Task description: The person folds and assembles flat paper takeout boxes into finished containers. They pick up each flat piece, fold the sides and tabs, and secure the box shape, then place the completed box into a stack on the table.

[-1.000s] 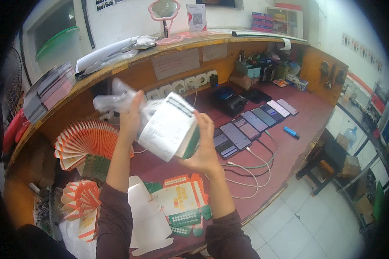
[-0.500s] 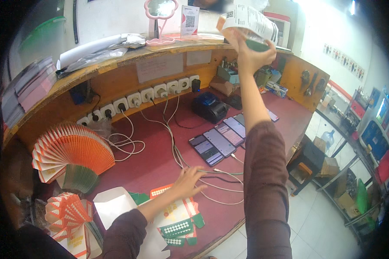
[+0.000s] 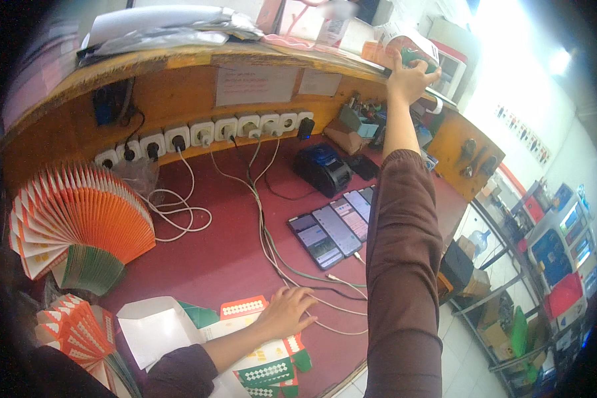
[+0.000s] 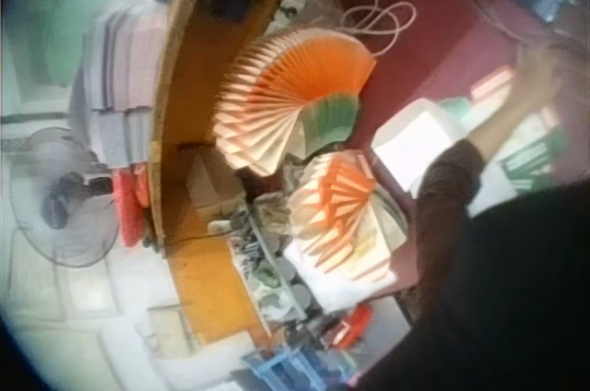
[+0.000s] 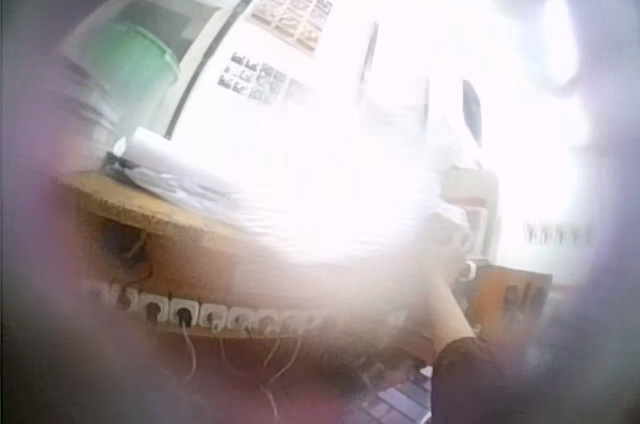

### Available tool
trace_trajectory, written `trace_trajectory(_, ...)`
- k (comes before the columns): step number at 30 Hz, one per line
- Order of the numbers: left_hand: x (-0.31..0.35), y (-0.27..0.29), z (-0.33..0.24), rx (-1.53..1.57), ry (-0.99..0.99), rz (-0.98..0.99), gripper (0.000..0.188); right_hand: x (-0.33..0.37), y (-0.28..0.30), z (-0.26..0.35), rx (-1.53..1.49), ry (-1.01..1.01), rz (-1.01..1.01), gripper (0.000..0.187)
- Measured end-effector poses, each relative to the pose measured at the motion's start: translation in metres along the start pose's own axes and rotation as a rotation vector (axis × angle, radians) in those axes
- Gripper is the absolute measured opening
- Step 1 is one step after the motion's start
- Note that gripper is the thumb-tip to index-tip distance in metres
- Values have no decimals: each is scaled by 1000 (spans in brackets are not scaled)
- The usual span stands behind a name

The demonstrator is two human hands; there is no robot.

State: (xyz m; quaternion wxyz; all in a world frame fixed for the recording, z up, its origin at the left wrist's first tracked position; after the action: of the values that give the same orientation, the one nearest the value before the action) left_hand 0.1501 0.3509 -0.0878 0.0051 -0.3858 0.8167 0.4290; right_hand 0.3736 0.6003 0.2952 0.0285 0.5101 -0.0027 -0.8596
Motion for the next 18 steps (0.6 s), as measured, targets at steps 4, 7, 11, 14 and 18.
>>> trace_trajectory(4, 3, -1, 0, -14, 30, -2, 40, 9, -33, -3, 179, 196, 288, 64)
trace_trajectory(7, 2, -2, -1, -29, 10, 14, 38, 11, -59, -27, 276, -18, 663, 84)
trace_trajectory(11, 2, -4, -1, -74, -16, 6, 36, 10, -62, -29, 314, 86, 801, 75)
trace_trajectory(14, 3, -4, -4, -106, -63, -52, 34, 15, -40, -18, 330, 119, 767, 77)
trace_trajectory(18, 3, -1, -15, -231, -237, -147, 27, 40, 26, 11, 435, 327, 648, 65)
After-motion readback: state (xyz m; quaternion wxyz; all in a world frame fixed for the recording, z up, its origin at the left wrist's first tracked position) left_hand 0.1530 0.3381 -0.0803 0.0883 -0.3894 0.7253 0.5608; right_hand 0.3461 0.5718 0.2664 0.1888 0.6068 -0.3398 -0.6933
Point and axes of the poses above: each hand's wrist, its own x-axis away from the middle knuckle, its own y-axis out of the back of the hand, z = x × y, the point moved 5 cm from there along -x, towards the middle knuckle, and after that the axes turned 8 degrees about x, right-handed, at the moved point
